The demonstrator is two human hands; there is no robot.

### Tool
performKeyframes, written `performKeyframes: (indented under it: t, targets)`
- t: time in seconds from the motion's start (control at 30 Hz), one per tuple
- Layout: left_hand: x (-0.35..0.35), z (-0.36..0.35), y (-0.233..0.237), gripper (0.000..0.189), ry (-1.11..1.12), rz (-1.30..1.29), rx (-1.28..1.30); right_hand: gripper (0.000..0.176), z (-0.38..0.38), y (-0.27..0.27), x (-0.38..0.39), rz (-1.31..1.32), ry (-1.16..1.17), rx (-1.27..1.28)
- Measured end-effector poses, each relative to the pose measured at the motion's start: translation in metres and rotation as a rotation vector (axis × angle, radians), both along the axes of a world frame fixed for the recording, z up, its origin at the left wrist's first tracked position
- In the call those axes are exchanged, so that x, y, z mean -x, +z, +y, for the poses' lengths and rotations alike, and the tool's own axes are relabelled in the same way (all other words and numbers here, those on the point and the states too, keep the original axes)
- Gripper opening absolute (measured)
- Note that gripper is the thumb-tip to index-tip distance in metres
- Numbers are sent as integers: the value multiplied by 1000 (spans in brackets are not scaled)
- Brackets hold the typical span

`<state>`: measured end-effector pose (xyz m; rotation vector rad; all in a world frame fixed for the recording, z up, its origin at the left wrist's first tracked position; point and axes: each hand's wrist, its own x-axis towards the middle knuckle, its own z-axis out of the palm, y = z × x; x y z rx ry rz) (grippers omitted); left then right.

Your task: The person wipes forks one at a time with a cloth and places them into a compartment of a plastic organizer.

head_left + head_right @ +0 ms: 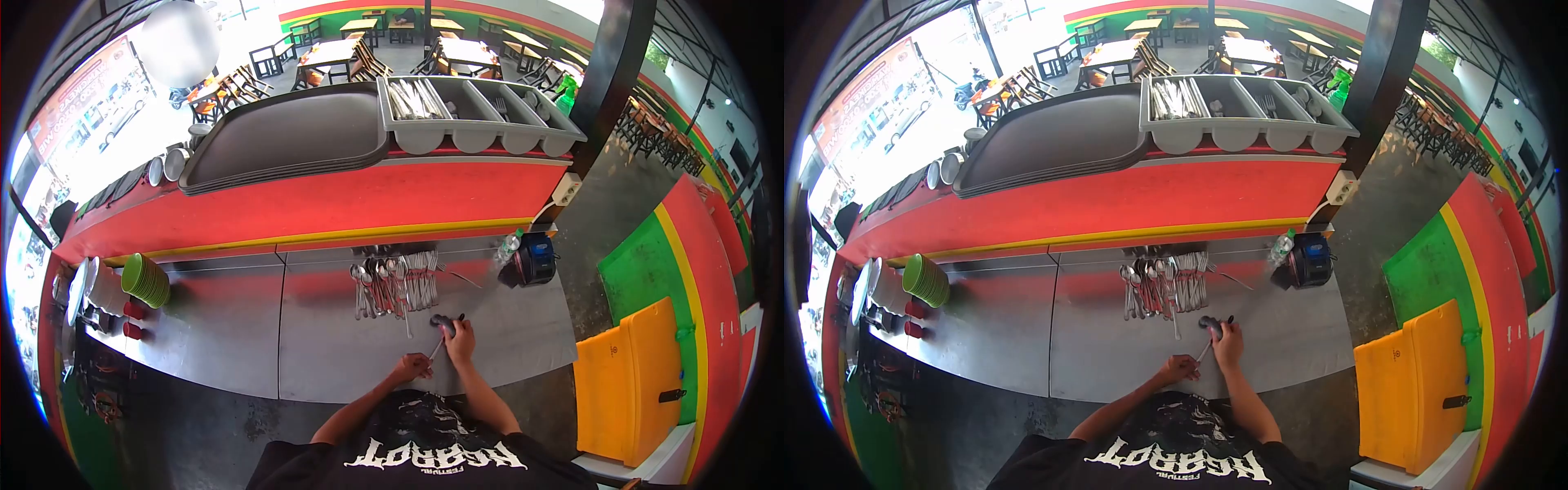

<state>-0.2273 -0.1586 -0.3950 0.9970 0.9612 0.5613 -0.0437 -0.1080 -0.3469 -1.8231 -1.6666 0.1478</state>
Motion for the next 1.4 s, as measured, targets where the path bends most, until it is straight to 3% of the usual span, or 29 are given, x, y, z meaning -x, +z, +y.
performKeyframes:
  t: [0.07, 0.2, 0.3, 0.43, 0.5, 0.57, 0.63, 0.7, 0.8, 0.87, 0.9, 0.93, 1.03, 1.23, 1.4]
  targets:
    - [1, 2, 2, 24, 8, -23, 15, 36, 17, -2, -12, 2, 13, 48]
    - [8, 2, 10, 25, -33, -14, -35, 50, 49, -22, -19, 141, -339, 66]
    - [9, -4, 9, 26, -18, -47, -32, 44, 65, -31, -32, 291, -405, 21]
    - [11, 2, 0, 28, -31, -47, -13, 62, 41, 11, -24, 1015, -471, -116]
    - [10, 4, -4, 28, -3, -84, 24, 61, 22, -15, -24, 854, -414, -225]
    - [8, 5, -5, 26, 10, -89, 45, 52, -17, -3, -5, 847, -280, -105]
    - [6, 8, 0, 21, 2, -54, 48, 43, -58, 7, 3, 794, 93, 235]
    - [7, 8, 5, 19, -2, 102, -73, 33, -82, -10, 16, 529, 280, 212]
    - [5, 12, -9, 19, -164, 284, -444, 30, -76, 0, 12, 614, 322, 249]
    - [4, 9, -11, 21, -204, 291, -441, 29, -68, 10, 10, 430, 404, 158]
    - [3, 9, -1, 22, -161, 251, -282, 28, -63, 13, 9, 336, 443, 109]
    - [3, 9, 2, 23, -119, 213, -126, 29, -62, 17, 10, 303, 425, 141]
    - [6, 1, 2, 21, 16, -56, -66, 28, -55, 17, 11, 206, 402, 82]
    - [5, -4, 0, 27, 9, 5, -5, 33, -14, 10, -10, 40, 237, 61]
    - [9, -15, 9, 28, 24, 16, -71, 37, 44, 2, -51, 61, -68, -22]
